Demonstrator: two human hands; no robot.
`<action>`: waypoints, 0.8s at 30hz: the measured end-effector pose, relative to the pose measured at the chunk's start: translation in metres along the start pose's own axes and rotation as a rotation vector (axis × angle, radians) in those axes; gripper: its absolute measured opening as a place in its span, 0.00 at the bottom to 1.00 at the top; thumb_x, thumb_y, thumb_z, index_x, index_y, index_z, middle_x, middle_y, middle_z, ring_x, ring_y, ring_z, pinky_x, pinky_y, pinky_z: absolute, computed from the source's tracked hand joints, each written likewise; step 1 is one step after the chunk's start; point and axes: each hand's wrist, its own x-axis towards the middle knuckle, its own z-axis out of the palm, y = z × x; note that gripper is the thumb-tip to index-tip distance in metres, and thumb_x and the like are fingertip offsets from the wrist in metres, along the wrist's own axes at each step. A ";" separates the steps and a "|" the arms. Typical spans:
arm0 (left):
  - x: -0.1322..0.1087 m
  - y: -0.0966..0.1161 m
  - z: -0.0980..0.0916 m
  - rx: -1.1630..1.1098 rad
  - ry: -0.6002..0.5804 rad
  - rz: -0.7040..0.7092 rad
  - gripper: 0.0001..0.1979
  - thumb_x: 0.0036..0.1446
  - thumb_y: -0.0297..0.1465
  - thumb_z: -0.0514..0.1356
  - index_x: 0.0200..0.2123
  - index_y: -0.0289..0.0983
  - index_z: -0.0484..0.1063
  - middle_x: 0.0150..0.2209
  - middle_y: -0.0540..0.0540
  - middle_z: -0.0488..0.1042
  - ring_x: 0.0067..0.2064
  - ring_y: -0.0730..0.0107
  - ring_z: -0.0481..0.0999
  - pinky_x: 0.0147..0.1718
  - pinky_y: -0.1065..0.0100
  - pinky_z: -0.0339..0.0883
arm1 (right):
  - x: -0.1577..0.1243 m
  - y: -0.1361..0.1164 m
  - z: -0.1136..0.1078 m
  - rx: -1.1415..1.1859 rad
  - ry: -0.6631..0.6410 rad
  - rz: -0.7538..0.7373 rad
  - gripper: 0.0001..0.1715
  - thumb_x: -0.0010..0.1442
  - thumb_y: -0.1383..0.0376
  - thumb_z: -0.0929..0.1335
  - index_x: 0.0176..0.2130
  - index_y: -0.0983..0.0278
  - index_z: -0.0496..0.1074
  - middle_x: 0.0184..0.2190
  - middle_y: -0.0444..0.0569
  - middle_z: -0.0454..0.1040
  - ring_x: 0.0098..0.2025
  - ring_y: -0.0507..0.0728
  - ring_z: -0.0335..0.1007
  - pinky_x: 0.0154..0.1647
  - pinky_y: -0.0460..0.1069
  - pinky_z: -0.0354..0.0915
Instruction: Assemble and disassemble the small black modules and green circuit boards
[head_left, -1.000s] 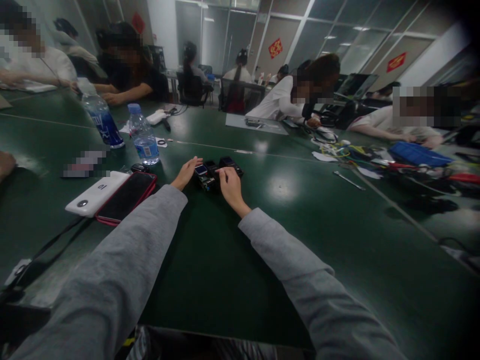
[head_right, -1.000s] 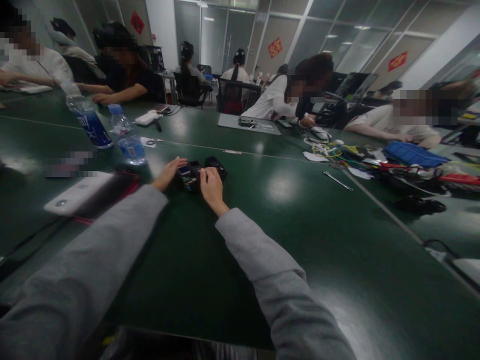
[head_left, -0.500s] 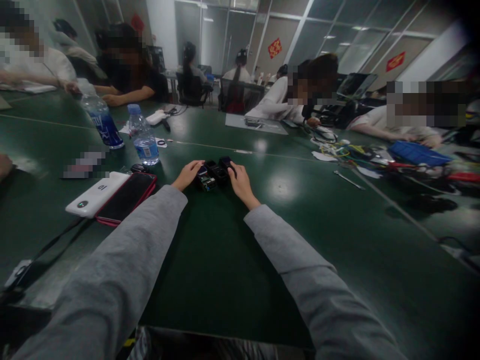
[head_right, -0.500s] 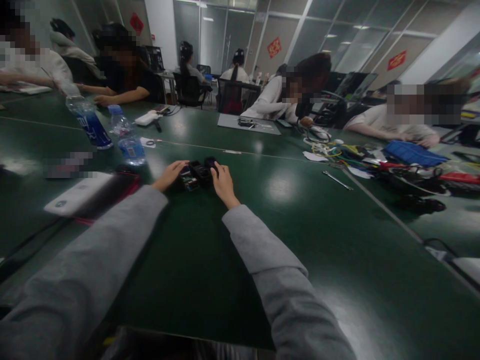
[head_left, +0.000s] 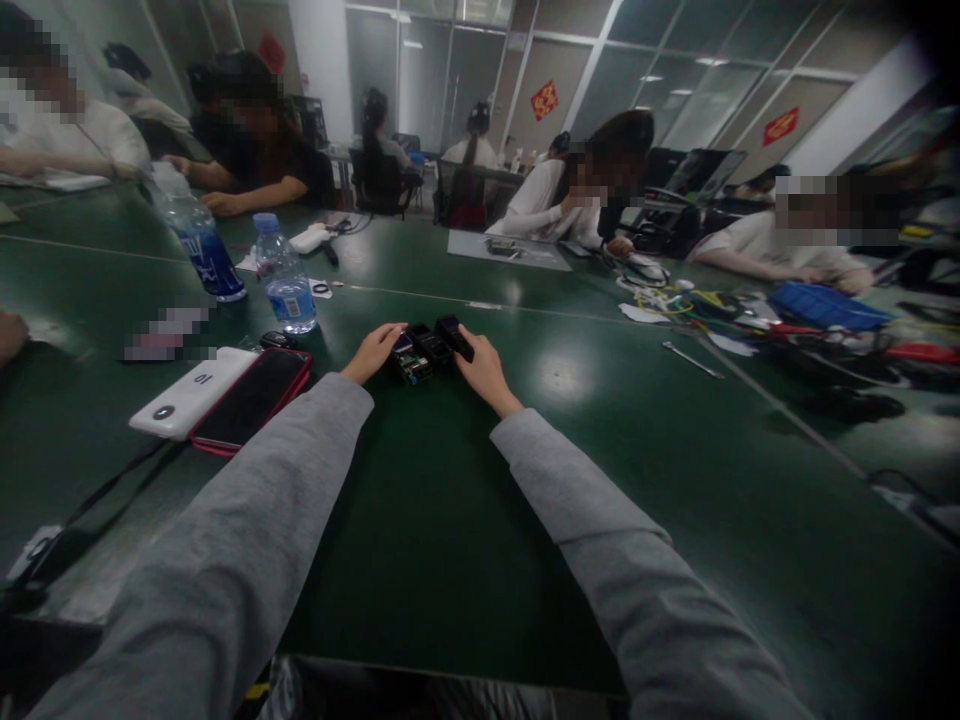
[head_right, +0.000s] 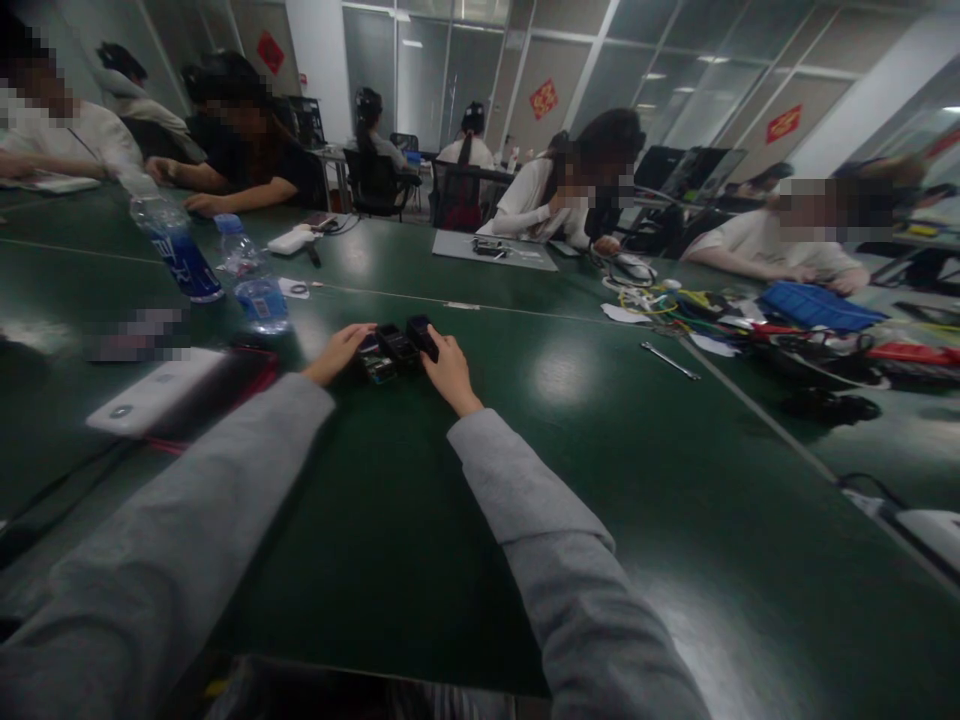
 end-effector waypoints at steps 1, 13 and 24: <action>-0.001 0.002 0.000 0.000 0.001 -0.009 0.22 0.63 0.43 0.52 0.52 0.37 0.73 0.52 0.42 0.75 0.54 0.60 0.73 0.56 0.58 0.62 | 0.004 -0.002 -0.003 0.003 0.016 -0.019 0.32 0.61 0.62 0.66 0.63 0.62 0.62 0.48 0.56 0.71 0.48 0.61 0.70 0.51 0.62 0.68; 0.002 -0.003 0.001 -0.017 -0.004 -0.014 0.23 0.63 0.43 0.53 0.53 0.36 0.72 0.51 0.42 0.76 0.53 0.61 0.74 0.56 0.59 0.63 | 0.054 0.007 -0.125 -0.179 0.759 -0.174 0.30 0.68 0.55 0.57 0.64 0.64 0.55 0.59 0.59 0.61 0.64 0.63 0.56 0.62 0.67 0.55; 0.001 0.000 0.000 -0.006 -0.007 -0.016 0.23 0.63 0.44 0.53 0.53 0.37 0.73 0.52 0.42 0.75 0.53 0.60 0.73 0.56 0.58 0.63 | 0.008 0.085 -0.043 -0.177 0.109 0.069 0.33 0.59 0.59 0.65 0.62 0.66 0.62 0.51 0.61 0.65 0.54 0.65 0.65 0.53 0.63 0.66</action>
